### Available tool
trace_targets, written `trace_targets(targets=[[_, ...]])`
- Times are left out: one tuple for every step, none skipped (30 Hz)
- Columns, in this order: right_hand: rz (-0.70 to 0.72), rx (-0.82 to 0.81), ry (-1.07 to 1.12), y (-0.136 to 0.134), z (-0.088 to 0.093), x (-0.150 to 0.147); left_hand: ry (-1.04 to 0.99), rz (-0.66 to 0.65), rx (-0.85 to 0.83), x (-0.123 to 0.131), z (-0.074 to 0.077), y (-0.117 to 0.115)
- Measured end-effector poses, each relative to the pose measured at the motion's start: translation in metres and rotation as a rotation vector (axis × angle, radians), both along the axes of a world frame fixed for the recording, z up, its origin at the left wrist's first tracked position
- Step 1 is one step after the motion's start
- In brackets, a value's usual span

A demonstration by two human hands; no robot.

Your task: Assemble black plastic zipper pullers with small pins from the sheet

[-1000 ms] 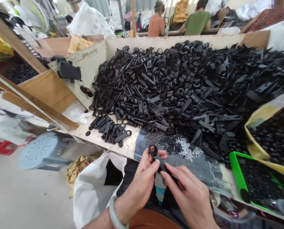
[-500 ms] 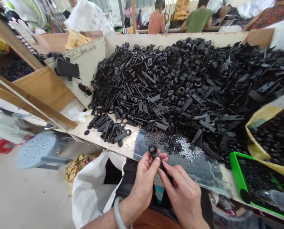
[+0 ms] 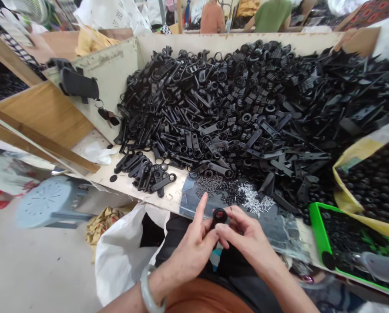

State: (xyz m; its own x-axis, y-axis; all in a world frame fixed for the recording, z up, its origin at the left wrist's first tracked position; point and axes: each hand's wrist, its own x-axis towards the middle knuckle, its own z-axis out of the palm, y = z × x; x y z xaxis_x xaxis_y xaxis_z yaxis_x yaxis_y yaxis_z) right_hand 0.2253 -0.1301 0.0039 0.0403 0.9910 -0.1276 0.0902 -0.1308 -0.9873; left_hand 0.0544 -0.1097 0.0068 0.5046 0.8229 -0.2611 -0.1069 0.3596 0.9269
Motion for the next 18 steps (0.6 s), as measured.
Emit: trace_targets(targets=[[0.073,-0.052,0.096,0.002,0.001,0.0,0.041,-0.066,0.035,-0.005,0.004,0.0],[0.128,-0.091,0.172,0.003,0.001,0.0,0.086,-0.132,0.075,-0.009,0.009,0.0],[0.159,-0.114,0.217,0.002,0.001,-0.002,0.126,-0.19,0.114,-0.014,0.013,0.0],[0.171,-0.119,0.229,0.001,0.001,-0.003,0.156,-0.228,0.154,-0.018,0.016,0.0],[0.174,-0.112,0.212,-0.001,0.001,-0.005,0.182,-0.234,0.196,-0.021,0.018,0.0],[0.161,-0.098,0.173,-0.003,0.0,-0.008,0.204,-0.211,0.239,-0.023,0.019,-0.001],[0.132,-0.075,0.12,-0.004,-0.001,-0.01,0.227,-0.174,0.275,-0.024,0.018,-0.003],[0.096,-0.048,0.061,-0.005,-0.001,-0.013,0.252,-0.137,0.3,-0.024,0.016,-0.004],[0.056,-0.016,0.005,-0.006,-0.002,-0.015,0.278,-0.109,0.309,-0.023,0.013,-0.005],[0.021,0.019,-0.042,-0.006,-0.003,-0.016,0.297,-0.092,0.302,-0.02,0.011,-0.006],[-0.004,0.057,-0.076,-0.006,-0.004,-0.017,0.301,-0.077,0.282,-0.018,0.008,-0.006],[-0.018,0.101,-0.096,-0.005,-0.005,-0.016,0.288,-0.061,0.256,-0.015,0.006,-0.006],[-0.025,0.148,-0.104,-0.004,-0.005,-0.015,0.258,-0.042,0.236,-0.013,0.005,-0.005],[-0.028,0.194,-0.105,-0.003,-0.004,-0.013,0.218,-0.02,0.223,-0.01,0.005,-0.004],[-0.033,0.237,-0.104,-0.003,-0.004,-0.011,0.177,-0.006,0.218,-0.008,0.006,-0.003],[-0.037,0.273,-0.102,-0.002,-0.003,-0.009,0.143,0.006,0.219,-0.007,0.007,-0.003],[-0.045,0.3,-0.102,-0.002,-0.001,-0.008,0.122,0.014,0.224,-0.005,0.009,-0.003],[-0.052,0.32,-0.098,-0.001,0.0,-0.008,0.111,0.028,0.227,-0.004,0.01,-0.004]])
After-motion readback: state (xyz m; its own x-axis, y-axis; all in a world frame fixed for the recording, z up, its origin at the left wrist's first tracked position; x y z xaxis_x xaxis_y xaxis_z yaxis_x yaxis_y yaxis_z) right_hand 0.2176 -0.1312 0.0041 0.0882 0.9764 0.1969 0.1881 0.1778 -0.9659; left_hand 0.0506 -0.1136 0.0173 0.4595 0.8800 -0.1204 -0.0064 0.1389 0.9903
